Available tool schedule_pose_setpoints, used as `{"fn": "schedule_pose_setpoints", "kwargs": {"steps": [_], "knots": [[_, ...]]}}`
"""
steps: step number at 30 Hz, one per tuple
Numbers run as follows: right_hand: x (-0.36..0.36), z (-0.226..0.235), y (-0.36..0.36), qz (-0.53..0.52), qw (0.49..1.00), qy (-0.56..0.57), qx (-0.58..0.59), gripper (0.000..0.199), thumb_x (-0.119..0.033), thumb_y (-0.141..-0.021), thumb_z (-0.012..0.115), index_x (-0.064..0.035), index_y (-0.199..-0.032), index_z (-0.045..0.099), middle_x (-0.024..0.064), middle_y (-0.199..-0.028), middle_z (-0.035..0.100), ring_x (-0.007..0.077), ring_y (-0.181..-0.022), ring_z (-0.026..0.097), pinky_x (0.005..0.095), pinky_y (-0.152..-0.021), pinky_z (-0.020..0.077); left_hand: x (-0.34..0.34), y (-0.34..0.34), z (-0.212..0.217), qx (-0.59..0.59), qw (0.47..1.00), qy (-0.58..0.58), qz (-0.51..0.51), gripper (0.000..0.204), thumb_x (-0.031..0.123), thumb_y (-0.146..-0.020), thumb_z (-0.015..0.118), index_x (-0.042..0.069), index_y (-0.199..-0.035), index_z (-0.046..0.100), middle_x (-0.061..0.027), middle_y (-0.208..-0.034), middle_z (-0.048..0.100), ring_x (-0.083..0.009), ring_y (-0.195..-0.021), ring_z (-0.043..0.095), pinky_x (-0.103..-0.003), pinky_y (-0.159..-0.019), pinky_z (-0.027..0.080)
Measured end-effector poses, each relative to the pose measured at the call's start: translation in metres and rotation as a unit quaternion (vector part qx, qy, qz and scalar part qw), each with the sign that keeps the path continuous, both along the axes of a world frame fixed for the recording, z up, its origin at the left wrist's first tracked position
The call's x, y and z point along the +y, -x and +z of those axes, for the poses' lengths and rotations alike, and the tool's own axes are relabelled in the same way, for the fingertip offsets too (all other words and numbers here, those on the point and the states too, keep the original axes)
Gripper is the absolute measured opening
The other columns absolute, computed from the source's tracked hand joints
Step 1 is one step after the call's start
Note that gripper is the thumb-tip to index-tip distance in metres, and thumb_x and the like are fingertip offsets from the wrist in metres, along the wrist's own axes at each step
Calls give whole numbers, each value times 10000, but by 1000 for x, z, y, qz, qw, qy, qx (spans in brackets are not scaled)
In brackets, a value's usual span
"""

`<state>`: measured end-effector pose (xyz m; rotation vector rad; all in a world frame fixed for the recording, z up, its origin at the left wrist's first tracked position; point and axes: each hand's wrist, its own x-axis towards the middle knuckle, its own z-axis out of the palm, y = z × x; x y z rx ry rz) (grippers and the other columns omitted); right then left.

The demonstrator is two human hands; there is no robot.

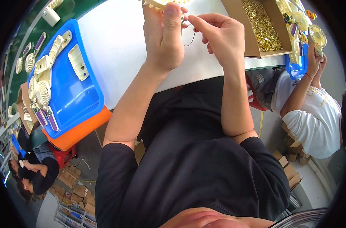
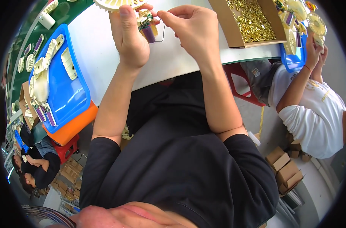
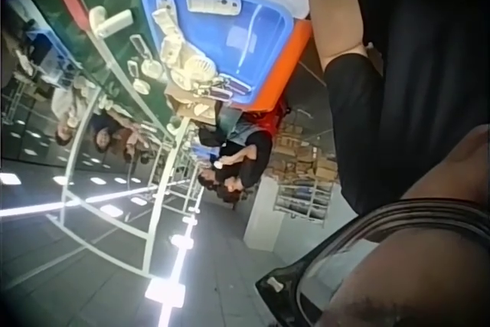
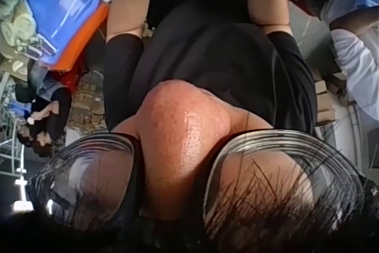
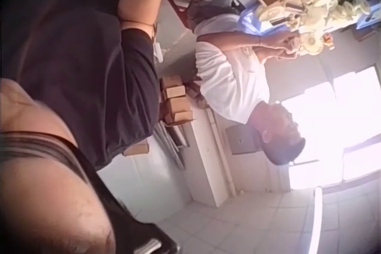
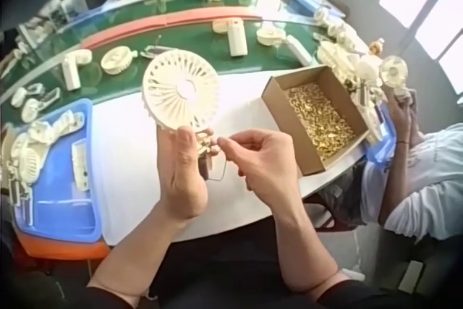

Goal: The person assembles handheld fans by connecting the wiring and circuit boards to the plastic bodies, snapping the casing pieces together, and pressing the power button before placing finished fans onto the conveyor belt.

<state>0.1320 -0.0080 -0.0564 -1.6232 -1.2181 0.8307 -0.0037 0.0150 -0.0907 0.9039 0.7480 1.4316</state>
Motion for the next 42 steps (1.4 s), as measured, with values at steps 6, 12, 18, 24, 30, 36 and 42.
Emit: {"fn": "schedule_pose_setpoints", "kwargs": {"steps": [6,12,18,24,30,36,42], "knots": [[6,-6,-15,84,973,111,183,270,-238,-877,808,30,-898,781,54,-766,712,57,-572,589,200,-446,427,-14,-4,33,165,963,-210,43,661,450,-1083,425,-73,-1479,348,-168,-1320,535,-208,-1063,572,-310,-896,477],[6,-1,-11,102,968,92,210,269,-234,-900,798,31,-899,748,53,-769,678,47,-570,566,184,-399,340,-15,-5,30,154,965,-212,22,715,454,-1071,451,-89,-1509,295,-208,-1403,492,-250,-1181,541,-336,-982,448],[19,-13,-31,203,929,163,263,246,-218,-899,797,16,-972,779,46,-783,708,40,-601,576,172,-440,383,-16,-14,42,132,968,-205,64,732,474,-1063,468,-81,-1504,287,-199,-1353,522,-225,-1120,578,-311,-934,477],[14,-20,-22,158,918,127,341,212,-192,-949,743,13,-1002,728,38,-808,660,23,-599,510,159,-428,301,-10,3,17,114,981,-155,17,623,491,-1082,435,-33,-1415,390,-129,-1171,584,-145,-914,597,-259,-774,499],[11,-37,-10,181,883,39,432,226,-203,-1015,663,12,-1030,731,19,-841,635,12,-653,458,178,-438,281,-7,6,14,114,986,-115,41,499,474,-1113,378,21,-1302,467,-73,-1005,603,-112,-775,585,-237,-704,491],[4,-25,2,147,886,31,440,270,-193,-1063,586,26,-1118,733,12,-870,633,17,-661,457,181,-453,286,-7,1,18,102,987,-103,75,470,466,-1118,367,32,-1262,475,-76,-976,608,-112,-732,585,-229,-645,484],[0,-15,11,159,860,18,485,299,-201,-1073,575,33,-1209,703,-11,-878,635,16,-651,446,178,-451,285,-2,6,15,99,987,-110,68,455,467,-1119,360,41,-1227,478,-78,-957,609,-115,-721,597,-226,-605,484]]}}
